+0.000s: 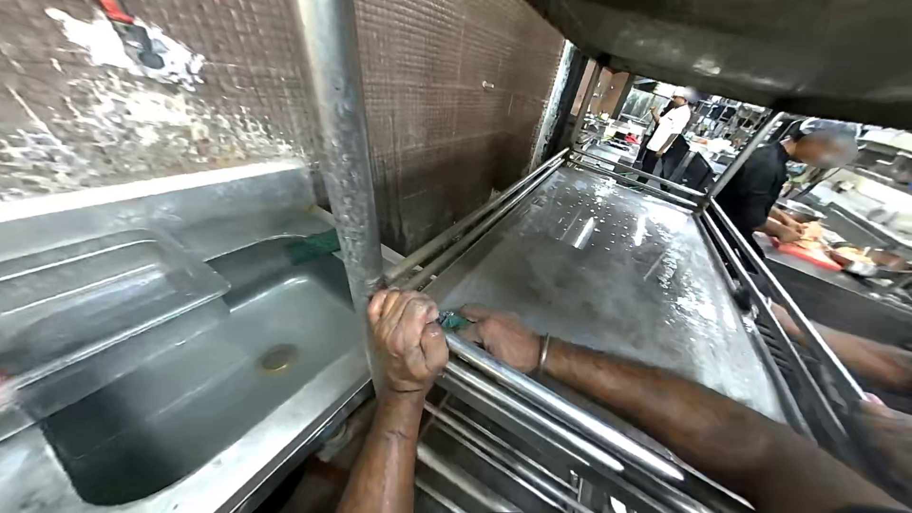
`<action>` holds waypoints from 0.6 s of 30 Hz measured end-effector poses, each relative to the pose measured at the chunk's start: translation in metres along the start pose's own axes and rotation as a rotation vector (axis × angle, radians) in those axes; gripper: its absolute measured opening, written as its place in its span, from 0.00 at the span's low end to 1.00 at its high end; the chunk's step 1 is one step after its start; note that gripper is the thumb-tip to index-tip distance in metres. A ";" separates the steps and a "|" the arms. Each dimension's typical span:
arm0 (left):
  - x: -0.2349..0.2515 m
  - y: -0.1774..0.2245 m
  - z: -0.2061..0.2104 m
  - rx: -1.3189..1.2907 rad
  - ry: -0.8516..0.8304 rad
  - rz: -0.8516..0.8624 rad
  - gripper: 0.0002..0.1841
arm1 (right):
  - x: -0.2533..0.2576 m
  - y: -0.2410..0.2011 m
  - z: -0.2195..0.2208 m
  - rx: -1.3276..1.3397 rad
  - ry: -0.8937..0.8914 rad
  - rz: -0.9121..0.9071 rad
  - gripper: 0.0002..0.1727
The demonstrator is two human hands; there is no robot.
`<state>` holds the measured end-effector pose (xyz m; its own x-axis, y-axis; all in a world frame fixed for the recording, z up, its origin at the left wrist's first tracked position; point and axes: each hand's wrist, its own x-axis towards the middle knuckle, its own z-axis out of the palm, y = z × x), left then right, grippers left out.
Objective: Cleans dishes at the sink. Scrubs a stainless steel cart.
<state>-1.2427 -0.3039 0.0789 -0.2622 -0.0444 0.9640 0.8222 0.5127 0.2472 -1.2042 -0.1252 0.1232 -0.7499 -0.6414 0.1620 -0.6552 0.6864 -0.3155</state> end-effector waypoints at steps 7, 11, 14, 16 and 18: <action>-0.002 -0.002 0.000 -0.022 0.007 -0.002 0.22 | 0.051 0.078 -0.005 -0.190 0.091 0.188 0.18; 0.000 -0.004 -0.004 0.023 -0.024 0.002 0.23 | 0.090 0.106 -0.013 -0.261 0.047 0.329 0.16; 0.001 -0.003 -0.001 0.018 -0.020 0.001 0.23 | 0.046 0.074 -0.016 -0.091 0.042 0.174 0.15; -0.002 -0.002 -0.002 0.019 -0.008 -0.006 0.23 | -0.009 0.046 -0.026 0.091 -0.081 -0.044 0.15; 0.000 -0.003 0.003 0.016 0.019 -0.008 0.24 | -0.049 0.034 -0.039 0.204 -0.209 -0.140 0.13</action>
<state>-1.2467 -0.3035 0.0775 -0.2589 -0.0643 0.9638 0.8117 0.5263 0.2532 -1.1931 -0.0569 0.1408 -0.6052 -0.7955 0.0281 -0.7028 0.5174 -0.4882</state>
